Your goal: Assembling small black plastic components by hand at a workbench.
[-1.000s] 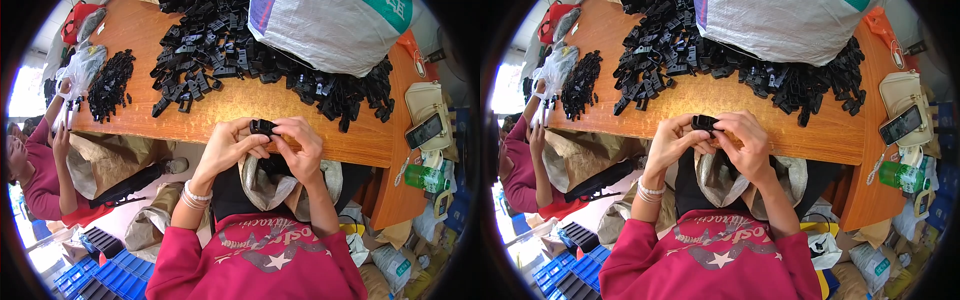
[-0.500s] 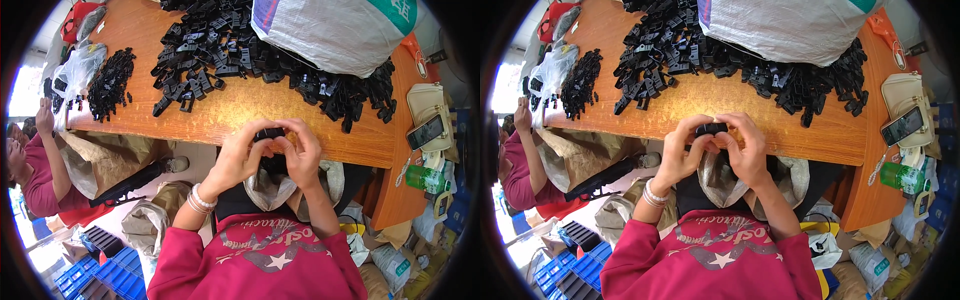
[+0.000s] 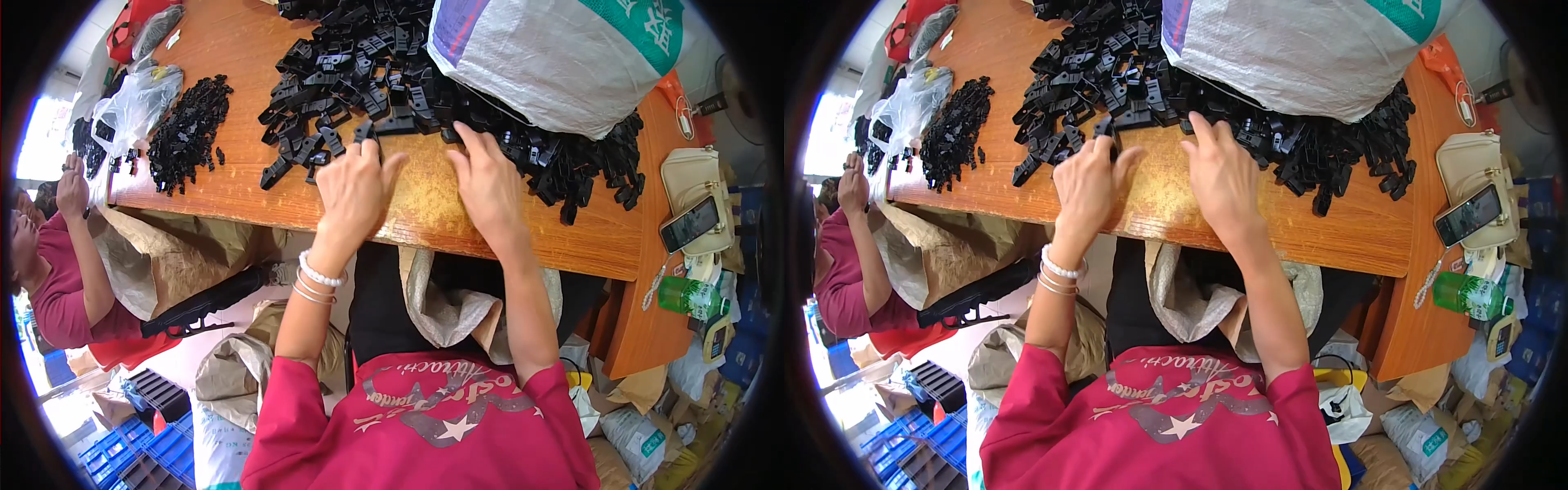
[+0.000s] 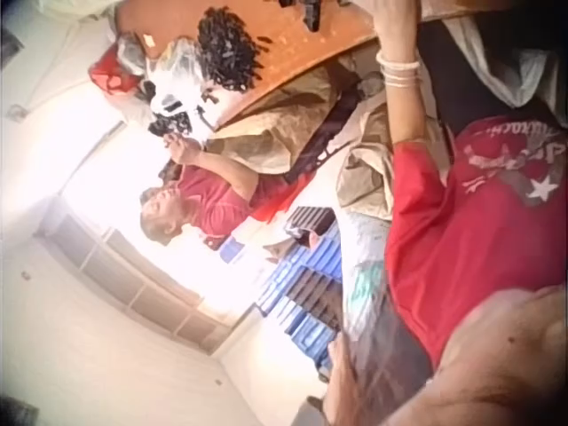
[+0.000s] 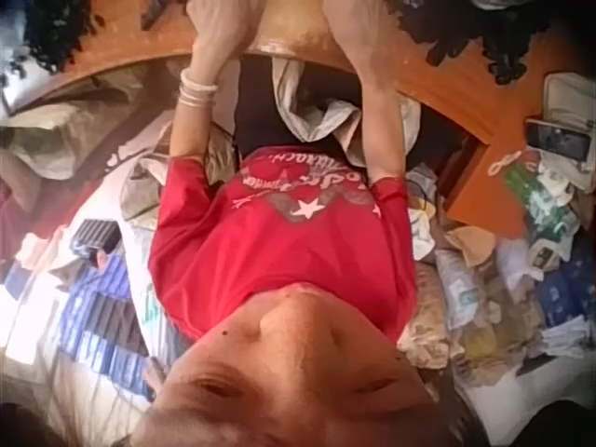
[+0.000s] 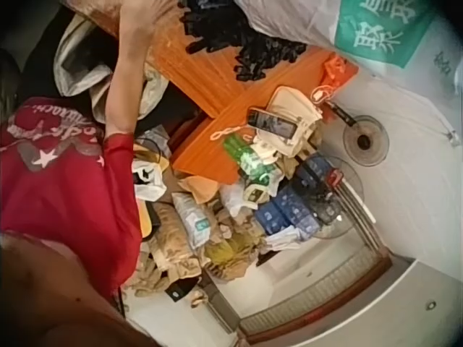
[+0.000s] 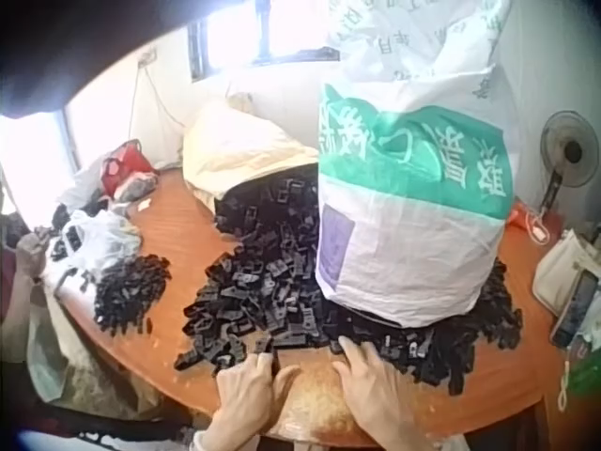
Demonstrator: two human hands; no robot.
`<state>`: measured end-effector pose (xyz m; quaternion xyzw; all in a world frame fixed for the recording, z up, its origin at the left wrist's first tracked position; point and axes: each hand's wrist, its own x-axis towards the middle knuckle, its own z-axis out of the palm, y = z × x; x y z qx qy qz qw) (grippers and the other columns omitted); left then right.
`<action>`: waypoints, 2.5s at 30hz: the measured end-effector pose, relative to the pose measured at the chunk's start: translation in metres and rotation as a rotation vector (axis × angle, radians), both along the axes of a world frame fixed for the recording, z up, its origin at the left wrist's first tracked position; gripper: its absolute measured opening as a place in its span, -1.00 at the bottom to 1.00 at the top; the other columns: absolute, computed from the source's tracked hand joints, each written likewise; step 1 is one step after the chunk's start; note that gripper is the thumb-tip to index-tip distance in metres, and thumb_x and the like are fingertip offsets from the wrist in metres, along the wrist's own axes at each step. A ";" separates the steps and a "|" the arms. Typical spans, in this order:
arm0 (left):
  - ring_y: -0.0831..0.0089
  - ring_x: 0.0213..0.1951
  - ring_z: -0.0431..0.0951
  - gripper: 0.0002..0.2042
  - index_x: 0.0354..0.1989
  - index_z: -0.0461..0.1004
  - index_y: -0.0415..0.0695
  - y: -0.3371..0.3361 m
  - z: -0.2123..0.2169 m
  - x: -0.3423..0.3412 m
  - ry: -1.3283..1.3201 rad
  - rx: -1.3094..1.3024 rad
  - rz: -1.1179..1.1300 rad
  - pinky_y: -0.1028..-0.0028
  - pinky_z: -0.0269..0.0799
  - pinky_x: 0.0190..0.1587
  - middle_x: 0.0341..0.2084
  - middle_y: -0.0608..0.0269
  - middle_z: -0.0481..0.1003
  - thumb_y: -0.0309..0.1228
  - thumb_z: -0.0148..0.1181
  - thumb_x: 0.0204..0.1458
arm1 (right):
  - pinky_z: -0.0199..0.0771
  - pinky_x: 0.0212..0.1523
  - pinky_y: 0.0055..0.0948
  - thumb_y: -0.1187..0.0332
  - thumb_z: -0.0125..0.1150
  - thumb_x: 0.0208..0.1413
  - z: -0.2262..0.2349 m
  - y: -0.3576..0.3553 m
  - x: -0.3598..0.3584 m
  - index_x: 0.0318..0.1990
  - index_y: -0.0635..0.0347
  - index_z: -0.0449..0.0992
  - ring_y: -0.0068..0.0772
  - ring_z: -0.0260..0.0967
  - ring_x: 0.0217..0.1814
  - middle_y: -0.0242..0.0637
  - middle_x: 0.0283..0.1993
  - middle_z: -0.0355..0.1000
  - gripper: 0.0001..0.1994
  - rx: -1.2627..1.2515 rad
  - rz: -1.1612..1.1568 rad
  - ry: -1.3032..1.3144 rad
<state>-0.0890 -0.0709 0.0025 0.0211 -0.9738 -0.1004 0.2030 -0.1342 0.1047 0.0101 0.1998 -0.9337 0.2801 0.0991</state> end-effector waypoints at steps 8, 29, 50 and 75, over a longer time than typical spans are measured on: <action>0.16 -0.44 0.47 -0.85 -0.37 0.43 -0.22 -0.005 0.001 0.030 0.014 0.505 -0.122 0.32 0.39 -0.41 -0.45 0.05 0.38 -0.40 0.24 0.04 | 0.46 -0.40 -0.18 0.49 0.17 0.08 -0.014 -0.008 0.007 -0.09 0.17 0.38 0.02 0.45 -0.35 -0.08 -0.26 0.34 -0.76 0.049 -0.149 0.062; 0.79 -0.63 0.31 -0.80 -0.22 0.47 -0.23 0.017 -0.004 0.043 -0.287 1.311 -0.176 0.70 0.23 -0.58 -0.65 0.47 0.40 -0.50 0.31 -0.01 | 0.23 -0.56 -0.70 0.38 0.12 0.23 -0.008 0.003 0.054 -0.10 0.32 0.48 -0.71 0.27 -0.55 -0.36 -0.36 0.42 -0.80 -1.142 0.003 -0.531; 0.46 -0.37 0.60 -0.75 -0.08 0.44 -0.23 0.031 0.022 0.054 -0.106 1.031 -0.370 0.55 0.48 -0.36 -0.36 0.08 0.56 -0.59 0.19 0.04 | 0.36 -0.22 -0.47 0.52 0.29 -0.04 0.011 0.026 0.061 -0.18 0.28 0.53 -0.38 0.37 -0.26 -0.26 -0.27 0.40 -0.77 -0.663 0.216 -0.367; 0.64 -0.70 0.43 -0.74 0.03 0.46 -0.23 0.008 0.010 0.032 -0.378 1.816 -0.085 0.70 0.30 -0.66 -0.57 0.27 0.51 -0.45 0.03 0.21 | 0.43 -0.24 -0.22 0.66 0.11 -0.06 -0.007 0.017 0.021 -0.09 0.31 0.50 -0.09 0.41 -0.23 -0.13 -0.22 0.38 -0.68 -0.032 0.094 0.187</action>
